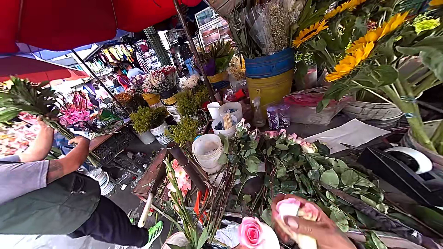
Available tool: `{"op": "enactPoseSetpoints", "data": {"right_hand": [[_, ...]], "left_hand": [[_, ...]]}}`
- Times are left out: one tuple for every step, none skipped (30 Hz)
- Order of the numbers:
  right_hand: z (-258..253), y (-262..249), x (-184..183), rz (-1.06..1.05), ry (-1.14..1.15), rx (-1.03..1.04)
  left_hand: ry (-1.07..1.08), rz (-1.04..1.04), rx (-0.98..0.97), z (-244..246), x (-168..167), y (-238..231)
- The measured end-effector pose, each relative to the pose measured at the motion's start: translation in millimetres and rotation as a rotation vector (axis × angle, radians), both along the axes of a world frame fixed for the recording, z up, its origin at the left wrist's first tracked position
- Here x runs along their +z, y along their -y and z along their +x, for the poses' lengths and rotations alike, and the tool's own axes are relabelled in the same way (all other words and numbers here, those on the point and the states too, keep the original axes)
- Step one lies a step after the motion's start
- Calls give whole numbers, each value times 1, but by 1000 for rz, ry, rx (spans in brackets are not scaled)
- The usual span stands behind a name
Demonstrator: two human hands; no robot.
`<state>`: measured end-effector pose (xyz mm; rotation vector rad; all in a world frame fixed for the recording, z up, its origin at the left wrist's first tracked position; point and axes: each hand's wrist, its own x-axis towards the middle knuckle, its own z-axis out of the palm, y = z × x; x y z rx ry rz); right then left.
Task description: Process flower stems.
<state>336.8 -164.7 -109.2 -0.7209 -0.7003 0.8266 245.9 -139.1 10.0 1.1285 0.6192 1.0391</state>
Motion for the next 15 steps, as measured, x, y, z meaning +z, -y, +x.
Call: {"op": "enactPoseSetpoints", "data": {"right_hand": [[3, -1, -10, 40, -128, 76], [7, -3, -23, 98, -126, 136], [8, -5, -24, 116, -28, 145], [7, -5, -19, 113, 113, 145], [7, -3, -9, 88, 259, 136], [6, 0, 2, 49, 391, 112], [4, 1, 10, 25, 447, 106], [2, 1, 9, 2, 411, 122], [-2, 2, 9, -47, 284, 142], [-9, 3, 15, -131, 105, 160], [-16, 3, 27, -231, -72, 167], [-20, 4, 36, -293, -211, 183], [-22, 3, 30, -264, -315, 186], [-24, 3, 22, -215, -397, 180], [-27, 3, 22, -217, -488, 151]], "left_hand": [[49, 77, -80, 0, 6, 6], [90, 137, -131, 0, 9, 9], [122, 179, -141, 0, 10, 11], [139, 195, -124, -1, 11, 12], [134, 170, -77, -2, 10, 13], [98, 122, -24, -3, 7, 12], [38, 61, 39, -5, 0, 8], [11, 45, 75, -11, -19, -1], [12, 89, 86, -16, -35, -9], [9, 130, 92, -20, -41, -13], [-18, 134, 114, -22, -36, -12], [-96, 62, 169, -20, -19, -7], [-148, 0, 223, -18, -8, -4], [-195, -44, 265, -18, -7, -3], [-203, -53, 281, -20, -11, -4]]}}
